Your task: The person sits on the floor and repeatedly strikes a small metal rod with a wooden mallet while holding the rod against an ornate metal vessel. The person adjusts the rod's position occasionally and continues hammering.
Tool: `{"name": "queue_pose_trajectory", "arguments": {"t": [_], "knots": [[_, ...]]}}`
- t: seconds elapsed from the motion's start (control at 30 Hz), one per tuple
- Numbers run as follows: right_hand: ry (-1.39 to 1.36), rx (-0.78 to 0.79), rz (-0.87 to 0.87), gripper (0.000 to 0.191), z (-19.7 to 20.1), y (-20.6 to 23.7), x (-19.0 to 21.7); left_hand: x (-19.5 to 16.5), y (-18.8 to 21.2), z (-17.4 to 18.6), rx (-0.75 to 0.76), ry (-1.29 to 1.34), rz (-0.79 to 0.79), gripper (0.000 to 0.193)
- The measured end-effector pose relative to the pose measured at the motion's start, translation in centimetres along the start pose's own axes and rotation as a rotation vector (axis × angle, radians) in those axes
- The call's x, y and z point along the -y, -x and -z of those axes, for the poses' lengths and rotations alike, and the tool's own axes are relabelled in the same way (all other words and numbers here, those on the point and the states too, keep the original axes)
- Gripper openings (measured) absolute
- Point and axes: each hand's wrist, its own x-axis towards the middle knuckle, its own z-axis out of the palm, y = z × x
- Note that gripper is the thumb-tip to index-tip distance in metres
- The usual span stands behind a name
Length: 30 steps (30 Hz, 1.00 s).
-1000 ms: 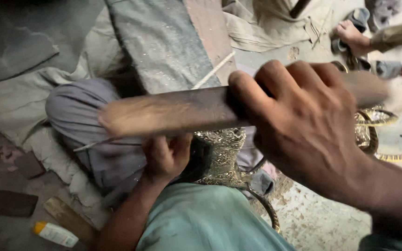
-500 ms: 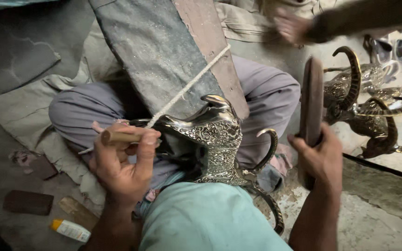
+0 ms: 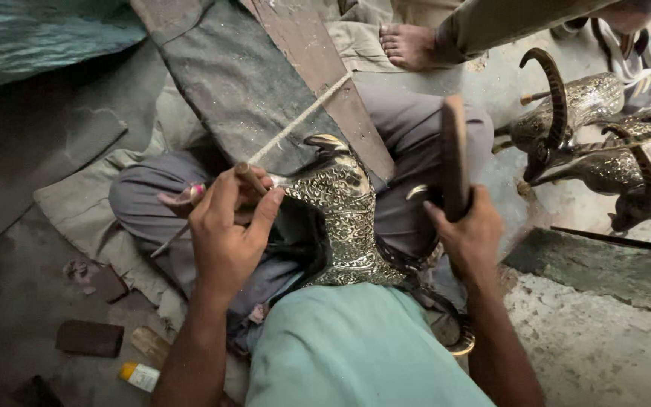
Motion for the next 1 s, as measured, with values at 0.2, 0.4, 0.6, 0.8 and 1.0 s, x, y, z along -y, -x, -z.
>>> {"name": "queue_pose_trajectory", "arguments": {"t": [0.2,0.4,0.6,0.8,1.0], "knots": [[0.097,-0.015,0.219,0.056,0.0,-2.2,2.0,1.0,-1.2,0.3,0.058,0.056,0.054,0.027],[0.214,0.096,0.442,0.056,2.0,-5.9,6.4,0.8,-3.5,0.8,0.11,0.039,0.0,0.029],[0.246,0.222,0.485,0.059,2.1,-9.4,10.6,1.1,-5.1,1.4,0.09,-0.004,-0.043,0.031],[0.256,0.325,0.41,0.06,2.3,-9.3,10.1,1.5,-3.9,2.5,0.058,0.031,-0.026,0.031],[0.176,0.273,0.492,0.054,2.2,-9.1,7.9,1.1,-4.0,1.3,0.187,0.075,-0.12,0.037]]}}
